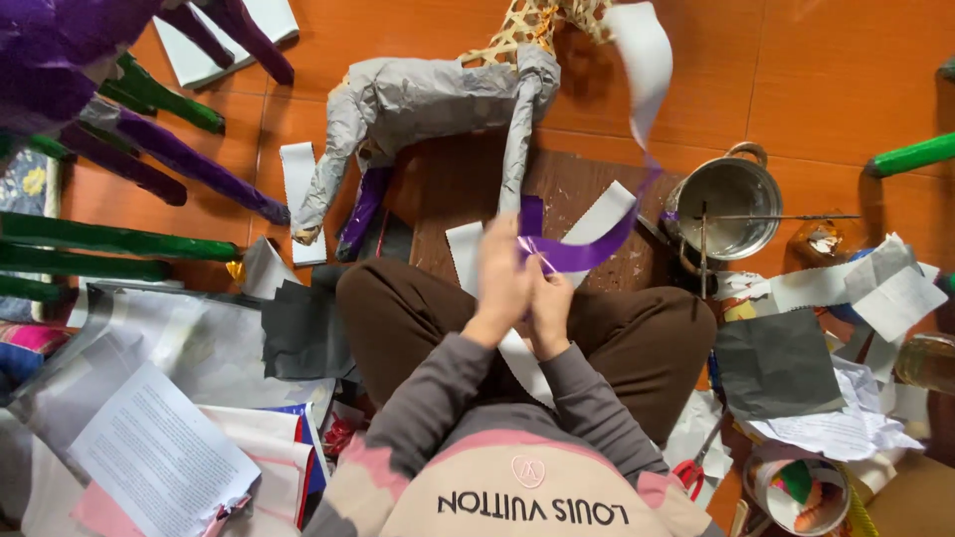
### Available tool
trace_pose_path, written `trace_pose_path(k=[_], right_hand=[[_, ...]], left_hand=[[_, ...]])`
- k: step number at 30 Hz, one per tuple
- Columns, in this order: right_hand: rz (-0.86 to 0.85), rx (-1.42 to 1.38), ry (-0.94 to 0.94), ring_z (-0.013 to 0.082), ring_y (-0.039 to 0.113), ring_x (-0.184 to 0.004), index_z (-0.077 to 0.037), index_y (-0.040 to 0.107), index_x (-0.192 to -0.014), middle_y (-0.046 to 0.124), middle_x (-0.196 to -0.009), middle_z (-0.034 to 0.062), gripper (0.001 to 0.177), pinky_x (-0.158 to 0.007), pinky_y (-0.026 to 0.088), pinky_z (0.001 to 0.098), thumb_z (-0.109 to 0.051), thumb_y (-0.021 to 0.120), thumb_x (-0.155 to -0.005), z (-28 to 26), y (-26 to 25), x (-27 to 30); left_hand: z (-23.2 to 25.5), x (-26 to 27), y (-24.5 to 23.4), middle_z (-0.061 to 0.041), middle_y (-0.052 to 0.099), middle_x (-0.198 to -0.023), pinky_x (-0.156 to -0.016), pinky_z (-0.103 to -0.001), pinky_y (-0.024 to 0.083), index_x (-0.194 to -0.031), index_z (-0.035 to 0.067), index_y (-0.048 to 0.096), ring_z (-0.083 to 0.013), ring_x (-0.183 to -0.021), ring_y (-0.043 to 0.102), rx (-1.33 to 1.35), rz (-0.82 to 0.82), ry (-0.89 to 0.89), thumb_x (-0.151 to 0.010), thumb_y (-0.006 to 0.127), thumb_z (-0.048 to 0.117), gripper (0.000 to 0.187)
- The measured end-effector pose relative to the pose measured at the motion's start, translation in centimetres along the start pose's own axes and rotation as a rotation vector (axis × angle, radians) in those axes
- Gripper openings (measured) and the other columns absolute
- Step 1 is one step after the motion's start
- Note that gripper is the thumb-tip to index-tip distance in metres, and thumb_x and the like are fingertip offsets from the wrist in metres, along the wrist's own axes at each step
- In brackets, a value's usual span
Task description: Wrapping a giraffe-shaped paper model with purple adhesive strips
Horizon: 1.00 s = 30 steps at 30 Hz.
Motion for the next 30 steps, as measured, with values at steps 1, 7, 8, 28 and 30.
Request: trace_pose_path(k=[1,7,8,28,30], right_hand=[[0.051,-0.054,0.095,0.0088,0.059,-0.047,-0.010,0.071,-0.060,0.065,-0.053,0.0014,0.031,-0.042,0.046,0.0228,-0.028,0.075,-0.085,0.0,0.3,-0.2],[0.008,-0.860,0.415,0.0202,0.061,-0.052,-0.006,0.046,-0.056,0.058,-0.057,0.0113,0.044,-0.054,0.057,0.0358,-0.005,0.084,-0.079,2.7,2.2,-0.7],[0.014,-0.862,0.413,0.0202,0.061,-0.052,-0.006,0.046,-0.056,0.058,-0.057,0.0113,0.044,-0.054,0.057,0.0358,-0.005,0.084,-0.079,2.5,2.0,-0.6],[-0.558,-0.157,0.393,0.0208,0.069,-0.083,-0.005,0.066,-0.112,0.071,-0.092,0.0102,0.043,-0.073,0.058,0.0350,-0.034,0.080,-0.083,3.5,5.8,-5.7],[-0.534,-0.274,0.408,0.0199,0.070,-0.075,-0.005,0.067,-0.109,0.071,-0.087,0.0106,0.039,-0.066,0.059,0.0325,-0.027,0.082,-0.081,4.8,6.0,-6.0]], left_hand=[[-1.6,0.8,-1.8,-0.043,0.040,-0.135,-0.107,-0.060,0.032,-0.143,-0.013,0.031,-0.0575,-0.126,0.041,-0.092,0.073,-0.271,-0.084,0.073,0.015,0.077],[-10.3,2.1,1.6,-0.017,0.062,-0.078,-0.038,-0.032,0.051,-0.106,-0.003,0.052,-0.0226,-0.052,0.064,0.650,-0.020,-0.771,-0.071,0.090,0.025,0.058],[-10.0,2.4,1.5,-0.017,0.062,-0.078,-0.038,-0.032,0.051,-0.106,-0.003,0.052,-0.0226,-0.052,0.064,0.650,-0.027,-0.769,-0.071,0.090,0.025,0.058],[-2.2,1.2,-3.6,-0.033,0.054,-0.130,-0.103,-0.050,0.047,-0.155,0.014,0.013,-0.0416,-0.124,0.053,0.267,-0.327,-0.808,-0.078,0.071,0.039,0.100],[-4.0,1.9,-3.3,-0.041,0.050,-0.127,-0.101,-0.055,0.046,-0.155,0.017,0.001,-0.0495,-0.121,0.052,0.295,-0.329,-0.730,-0.083,0.067,0.033,0.099]])
Point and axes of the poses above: each hand's wrist, its own x-axis away from the middle knuckle, its own y-axis out of the palm, z = x × y, the point moved 2 cm from there along -x, towards the middle knuckle
